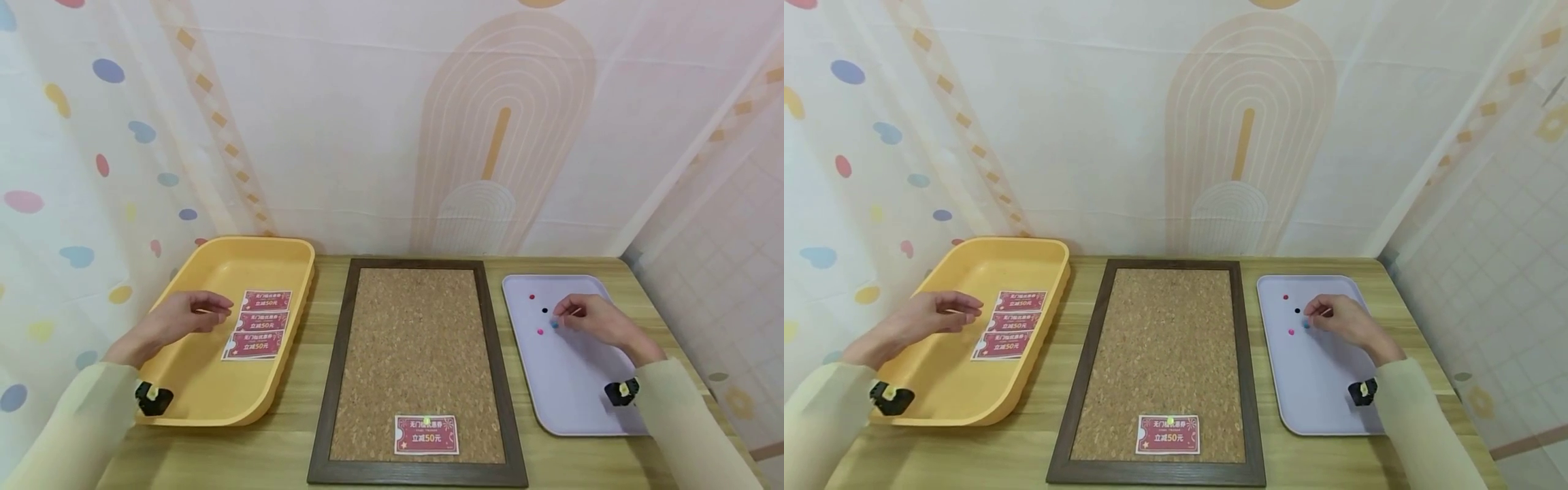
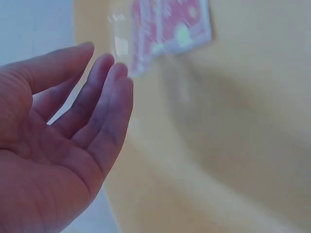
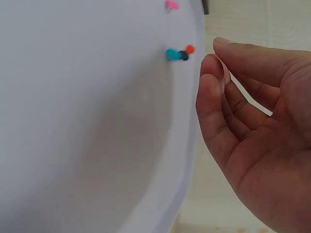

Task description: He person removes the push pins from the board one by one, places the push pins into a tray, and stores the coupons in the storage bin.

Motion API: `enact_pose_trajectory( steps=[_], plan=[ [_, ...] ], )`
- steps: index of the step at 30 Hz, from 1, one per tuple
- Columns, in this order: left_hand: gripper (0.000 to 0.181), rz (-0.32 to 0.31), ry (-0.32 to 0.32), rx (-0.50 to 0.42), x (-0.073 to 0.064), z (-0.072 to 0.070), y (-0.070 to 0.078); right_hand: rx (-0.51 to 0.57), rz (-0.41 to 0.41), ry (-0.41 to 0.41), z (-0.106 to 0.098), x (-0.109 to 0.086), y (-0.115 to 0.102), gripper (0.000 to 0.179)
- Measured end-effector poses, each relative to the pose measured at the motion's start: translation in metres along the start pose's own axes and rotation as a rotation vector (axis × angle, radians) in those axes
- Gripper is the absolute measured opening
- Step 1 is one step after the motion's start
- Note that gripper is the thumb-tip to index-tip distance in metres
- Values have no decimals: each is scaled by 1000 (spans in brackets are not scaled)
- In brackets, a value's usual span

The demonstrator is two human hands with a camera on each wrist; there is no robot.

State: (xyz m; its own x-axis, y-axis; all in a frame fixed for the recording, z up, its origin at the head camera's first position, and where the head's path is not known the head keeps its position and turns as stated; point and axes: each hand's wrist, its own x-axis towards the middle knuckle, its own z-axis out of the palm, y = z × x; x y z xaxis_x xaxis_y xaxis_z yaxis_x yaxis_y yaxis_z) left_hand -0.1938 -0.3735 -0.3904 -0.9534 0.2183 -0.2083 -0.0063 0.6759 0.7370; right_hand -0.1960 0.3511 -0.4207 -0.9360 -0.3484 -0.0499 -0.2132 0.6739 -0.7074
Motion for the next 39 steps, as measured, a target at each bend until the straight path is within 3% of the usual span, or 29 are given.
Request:
enact_pose_trajectory(
  steps=[6,16,22,30,35,39],
  plan=[
    [34,79,115,100,-3,15,32,21,-10,49,1,-3,-14,15],
    [30,214,226,37,-15,44,79,-41,1,156,11,-11,-42,19],
    [23,296,219,-52,-22,68,102,-44,-35,191,20,-14,-56,16],
    [17,355,181,-123,-29,98,120,0,-82,213,32,-19,-69,12],
    [13,426,176,-125,-33,115,129,5,-114,217,41,-22,-80,8],
    [14,436,153,-133,-36,128,136,22,-133,212,49,-24,-86,9]
  ],
)
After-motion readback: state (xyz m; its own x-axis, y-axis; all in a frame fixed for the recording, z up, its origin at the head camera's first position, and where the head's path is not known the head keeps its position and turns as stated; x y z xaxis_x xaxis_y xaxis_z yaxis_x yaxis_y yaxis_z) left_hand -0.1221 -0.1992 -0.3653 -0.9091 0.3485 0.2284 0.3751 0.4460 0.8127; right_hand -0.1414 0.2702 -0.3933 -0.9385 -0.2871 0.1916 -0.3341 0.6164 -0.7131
